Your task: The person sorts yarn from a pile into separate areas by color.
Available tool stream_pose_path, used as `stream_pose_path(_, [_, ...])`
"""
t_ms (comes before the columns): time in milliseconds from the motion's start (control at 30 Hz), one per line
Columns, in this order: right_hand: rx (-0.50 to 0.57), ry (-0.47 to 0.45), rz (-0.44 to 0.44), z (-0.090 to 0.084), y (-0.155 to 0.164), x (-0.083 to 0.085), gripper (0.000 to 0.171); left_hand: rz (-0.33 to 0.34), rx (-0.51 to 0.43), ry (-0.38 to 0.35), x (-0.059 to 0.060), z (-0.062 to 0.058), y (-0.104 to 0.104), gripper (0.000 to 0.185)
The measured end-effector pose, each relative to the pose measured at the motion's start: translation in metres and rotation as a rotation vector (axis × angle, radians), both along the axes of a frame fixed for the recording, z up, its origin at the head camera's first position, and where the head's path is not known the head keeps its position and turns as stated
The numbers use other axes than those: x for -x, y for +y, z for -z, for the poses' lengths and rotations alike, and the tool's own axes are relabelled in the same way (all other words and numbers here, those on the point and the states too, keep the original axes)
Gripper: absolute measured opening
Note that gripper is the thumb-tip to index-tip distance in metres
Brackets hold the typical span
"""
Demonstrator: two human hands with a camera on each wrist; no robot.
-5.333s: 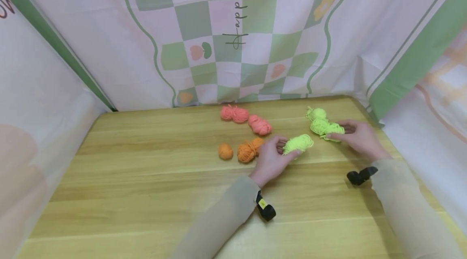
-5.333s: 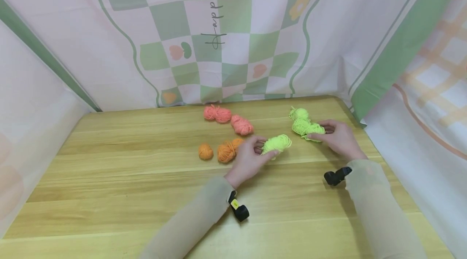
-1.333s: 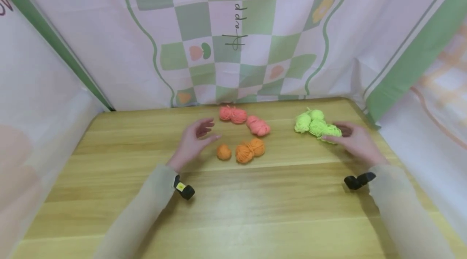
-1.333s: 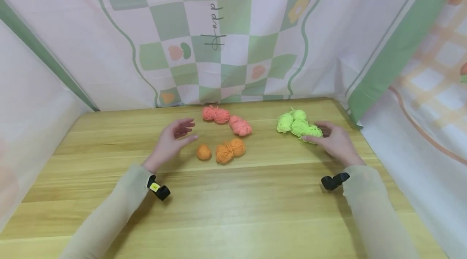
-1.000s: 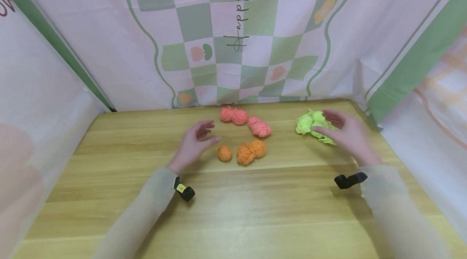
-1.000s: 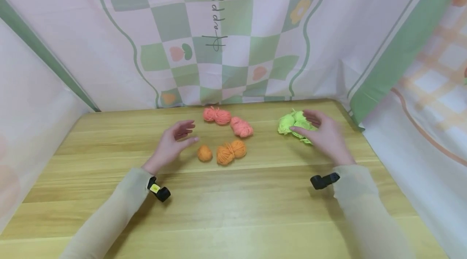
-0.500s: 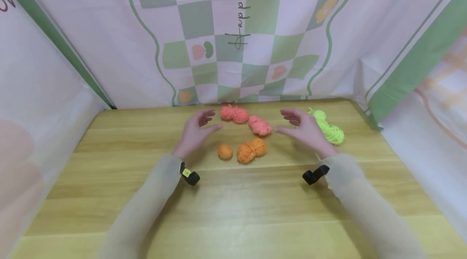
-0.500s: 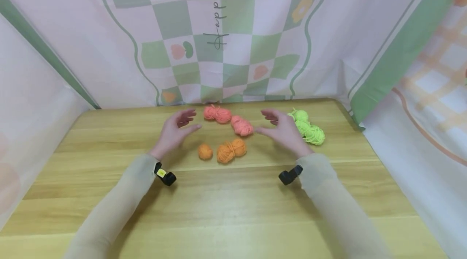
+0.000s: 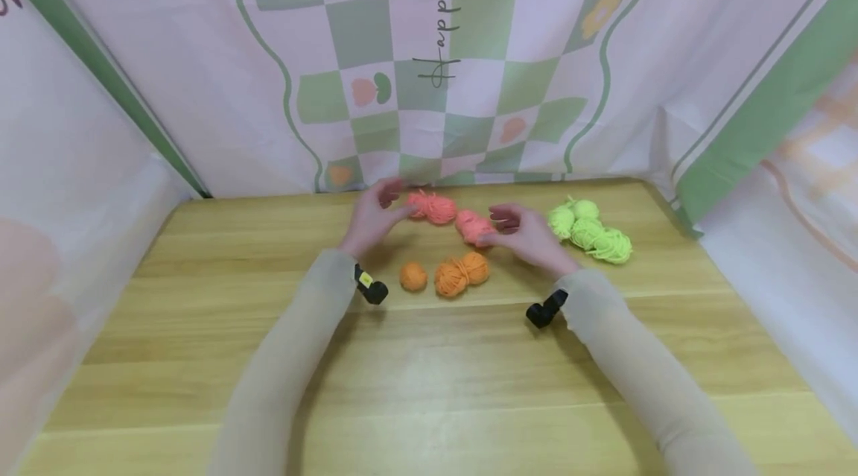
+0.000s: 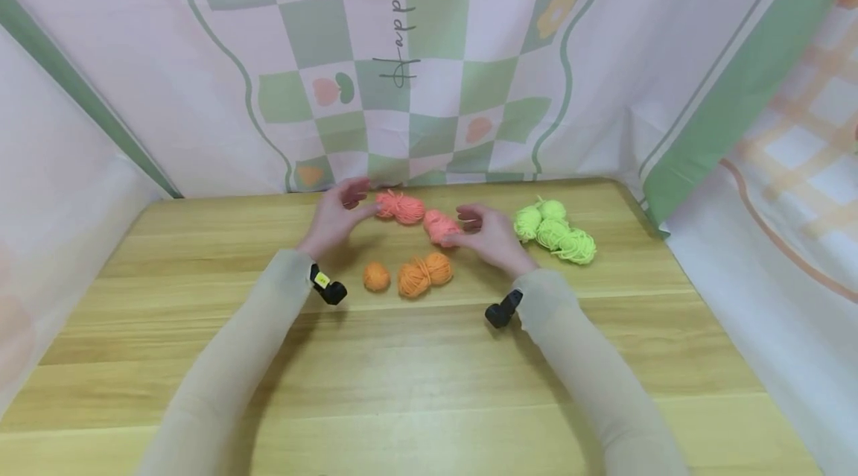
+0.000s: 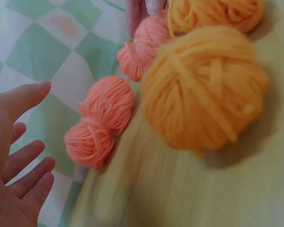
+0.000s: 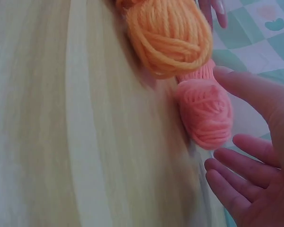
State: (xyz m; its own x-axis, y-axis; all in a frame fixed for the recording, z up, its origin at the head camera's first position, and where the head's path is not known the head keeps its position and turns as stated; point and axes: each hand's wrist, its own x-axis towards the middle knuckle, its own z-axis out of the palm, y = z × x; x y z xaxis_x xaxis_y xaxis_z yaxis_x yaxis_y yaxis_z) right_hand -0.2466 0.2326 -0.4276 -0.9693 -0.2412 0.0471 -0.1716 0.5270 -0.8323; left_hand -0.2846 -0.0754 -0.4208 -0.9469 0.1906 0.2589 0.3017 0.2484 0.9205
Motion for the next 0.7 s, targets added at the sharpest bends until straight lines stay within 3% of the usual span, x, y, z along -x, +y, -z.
stream_pose_path(300, [-0.021,-0.059,-0.004,0.006,-0.003,0.008,0.077,0.060,0.176,0.030,0.012,0.007,0.026,0.068])
stream_pose_path(567, [0.007,-0.089,0.015,0.009,0.000,0.005,0.075,0.074,0.444,0.082,0.016,0.015,0.037,0.069])
stream_pose_path(700, [0.032,-0.116,0.020,0.009,0.002,0.004,0.077,0.082,0.435,0.076,0.016,0.019,0.038,0.061])
